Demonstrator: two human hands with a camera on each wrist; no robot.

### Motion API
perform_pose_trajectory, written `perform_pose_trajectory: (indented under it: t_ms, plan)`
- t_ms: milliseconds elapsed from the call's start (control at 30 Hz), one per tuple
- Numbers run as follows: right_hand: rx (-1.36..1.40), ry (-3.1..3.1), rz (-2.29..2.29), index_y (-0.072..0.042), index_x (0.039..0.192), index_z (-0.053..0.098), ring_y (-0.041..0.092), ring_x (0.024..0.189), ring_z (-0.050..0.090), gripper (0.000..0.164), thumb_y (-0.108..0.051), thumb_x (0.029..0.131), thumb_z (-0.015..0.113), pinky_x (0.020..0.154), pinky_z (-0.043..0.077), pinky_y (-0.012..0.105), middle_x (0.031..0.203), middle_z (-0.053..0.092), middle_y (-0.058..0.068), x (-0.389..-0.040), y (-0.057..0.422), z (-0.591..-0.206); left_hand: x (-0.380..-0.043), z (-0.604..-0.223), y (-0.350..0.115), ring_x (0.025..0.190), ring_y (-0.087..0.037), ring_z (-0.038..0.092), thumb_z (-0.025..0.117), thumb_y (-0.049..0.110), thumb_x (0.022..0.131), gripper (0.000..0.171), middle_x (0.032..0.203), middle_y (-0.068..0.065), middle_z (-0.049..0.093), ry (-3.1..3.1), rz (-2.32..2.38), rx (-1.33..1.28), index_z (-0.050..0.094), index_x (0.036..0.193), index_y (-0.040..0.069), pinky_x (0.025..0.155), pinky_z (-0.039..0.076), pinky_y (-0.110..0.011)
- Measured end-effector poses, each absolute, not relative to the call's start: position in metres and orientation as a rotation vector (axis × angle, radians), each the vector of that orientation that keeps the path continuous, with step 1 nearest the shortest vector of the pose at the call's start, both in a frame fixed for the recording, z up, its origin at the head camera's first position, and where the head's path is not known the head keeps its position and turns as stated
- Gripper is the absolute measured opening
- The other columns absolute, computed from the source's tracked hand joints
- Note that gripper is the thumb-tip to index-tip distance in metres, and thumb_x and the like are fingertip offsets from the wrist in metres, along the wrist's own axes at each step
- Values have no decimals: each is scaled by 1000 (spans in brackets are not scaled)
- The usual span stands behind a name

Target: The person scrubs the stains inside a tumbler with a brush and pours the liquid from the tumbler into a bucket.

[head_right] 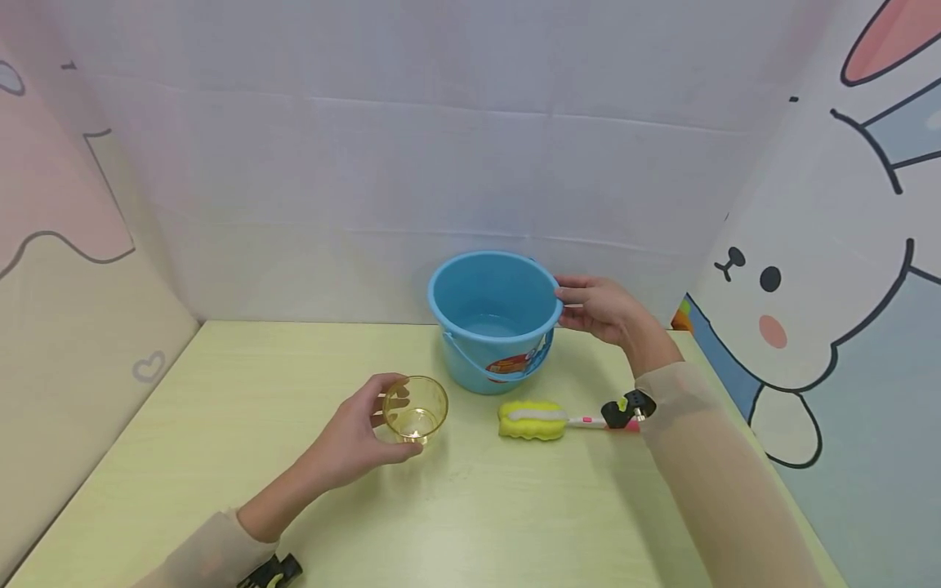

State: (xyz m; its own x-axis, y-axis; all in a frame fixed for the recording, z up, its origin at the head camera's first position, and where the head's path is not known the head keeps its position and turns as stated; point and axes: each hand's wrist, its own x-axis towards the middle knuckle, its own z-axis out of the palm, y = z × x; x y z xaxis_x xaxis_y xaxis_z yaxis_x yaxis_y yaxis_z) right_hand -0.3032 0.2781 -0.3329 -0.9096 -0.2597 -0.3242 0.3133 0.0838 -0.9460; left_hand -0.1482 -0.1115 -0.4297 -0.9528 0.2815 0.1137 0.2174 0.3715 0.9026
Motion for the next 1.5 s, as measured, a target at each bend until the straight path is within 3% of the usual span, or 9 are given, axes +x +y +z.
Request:
perform_pose_trajectory:
  t_ms: [333, 767, 1200, 1500]
  plan:
    - [47, 1966, -1871, -5, 165, 36, 20, 105, 71, 58, -18, 112, 55, 91, 61, 30, 141, 59, 15, -302, 281, -333, -141, -441, -108, 123, -36, 64, 98, 19, 75, 88, 139, -16, 58, 2465, 1635, 530, 50, 148, 7, 103, 56, -48]
    - [40, 1952, -1880, -4, 165, 36, 20, 102, 71, 57, -17, 112, 54, 92, 61, 31, 136, 62, 13, -302, 283, -333, -132, -450, -100, 123, -33, 65, 99, 25, 74, 87, 137, -11, 59, 2428, 1547, 617, 50, 144, 8, 103, 56, -46]
    - [40, 1951, -1887, -3, 165, 35, 16, 95, 71, 57, -16, 113, 53, 89, 61, 30, 131, 65, 11, -301, 283, -333, -131, -455, -98, 123, -33, 64, 99, 31, 74, 91, 137, -14, 58, 2430, 1498, 609, 47, 145, 6, 102, 55, -45]
    - [38, 1960, -1881, -4, 165, 35, 17, 99, 71, 57, -17, 112, 54, 91, 61, 30, 135, 62, 12, -301, 283, -333, -130, -455, -98, 123, -32, 62, 98, 33, 74, 93, 137, -14, 58, 2446, 1475, 597, 45, 146, 6, 103, 54, -48]
